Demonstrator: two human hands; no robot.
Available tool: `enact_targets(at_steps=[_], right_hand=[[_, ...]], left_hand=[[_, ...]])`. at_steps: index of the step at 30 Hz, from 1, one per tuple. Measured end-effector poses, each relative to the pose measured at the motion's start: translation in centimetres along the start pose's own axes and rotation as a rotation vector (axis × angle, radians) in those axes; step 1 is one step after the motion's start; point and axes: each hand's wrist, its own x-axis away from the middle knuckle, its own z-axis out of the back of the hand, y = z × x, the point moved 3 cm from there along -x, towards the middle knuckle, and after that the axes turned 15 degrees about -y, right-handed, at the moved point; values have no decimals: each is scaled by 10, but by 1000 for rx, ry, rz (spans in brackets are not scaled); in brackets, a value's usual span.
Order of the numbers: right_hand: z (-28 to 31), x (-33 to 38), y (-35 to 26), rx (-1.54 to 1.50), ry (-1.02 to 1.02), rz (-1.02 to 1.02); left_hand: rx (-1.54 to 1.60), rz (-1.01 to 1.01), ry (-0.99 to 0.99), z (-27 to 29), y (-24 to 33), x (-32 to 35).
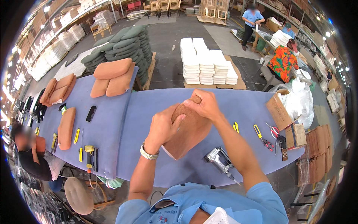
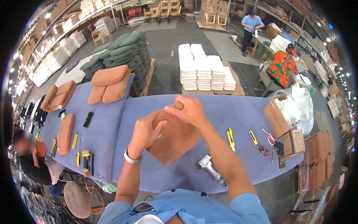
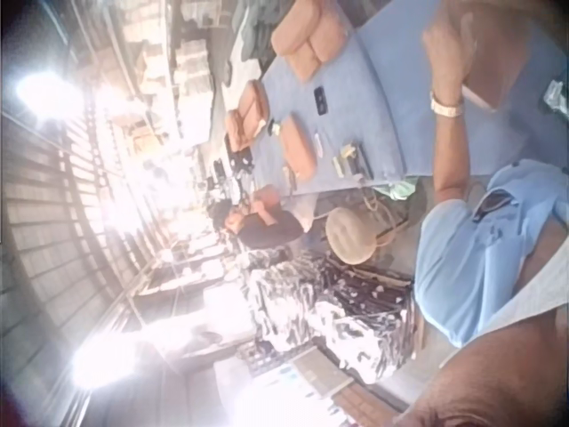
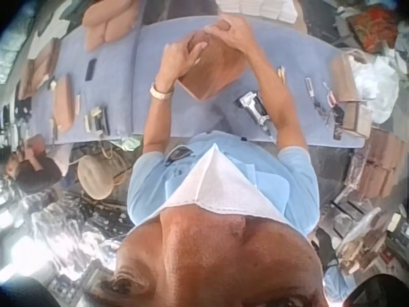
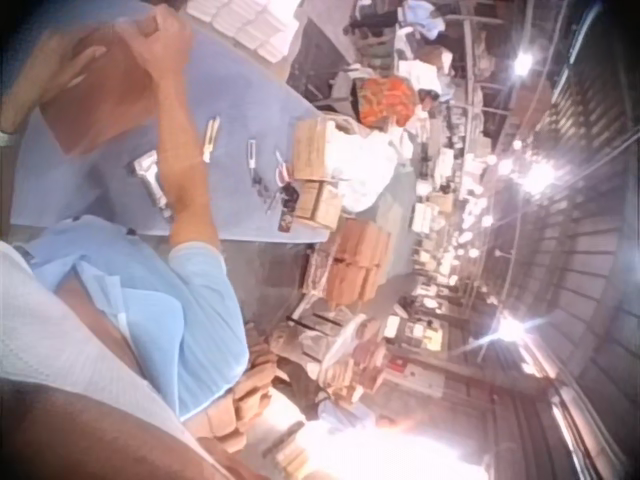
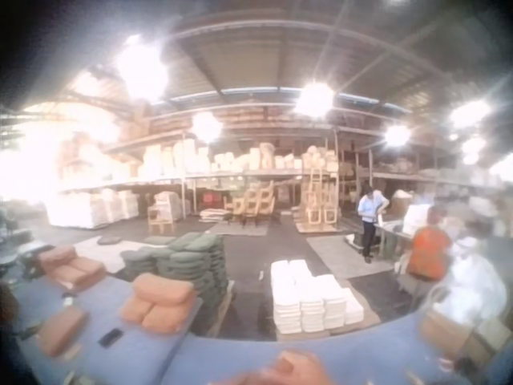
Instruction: The person inserts white foam into brown fabric cushion covers, folds the edges, and secures them with a staple gun. They repeat this process for multiple cushions, stacking finished units on a nearby pallet.
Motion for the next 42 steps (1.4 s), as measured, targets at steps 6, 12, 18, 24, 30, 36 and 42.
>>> enact_targets(at_steps=[6,12,18,24,30,36,42], right_hand=[[-8,-21,9,-122,7,-161],[-11,-33,30,-391,-105,-229],[-3,-19,33,-658,-252,-250],[13,10,36,-753,-178,-327],[20,30,32,-765,-186,-295],[13,23,28,-732,-174,-296],[-16,8,25,-487,-5,-275]], left_hand=[[-79,-14,110,-11,2,8],[-38,-80,190,-26,21,35],[124,-183,128,-58,45,56],[270,-240,197,-92,54,57],[532,-135,-23,-111,52,72],[317,-261,62,-89,49,68],[168,34,-60,-27,36,49]])
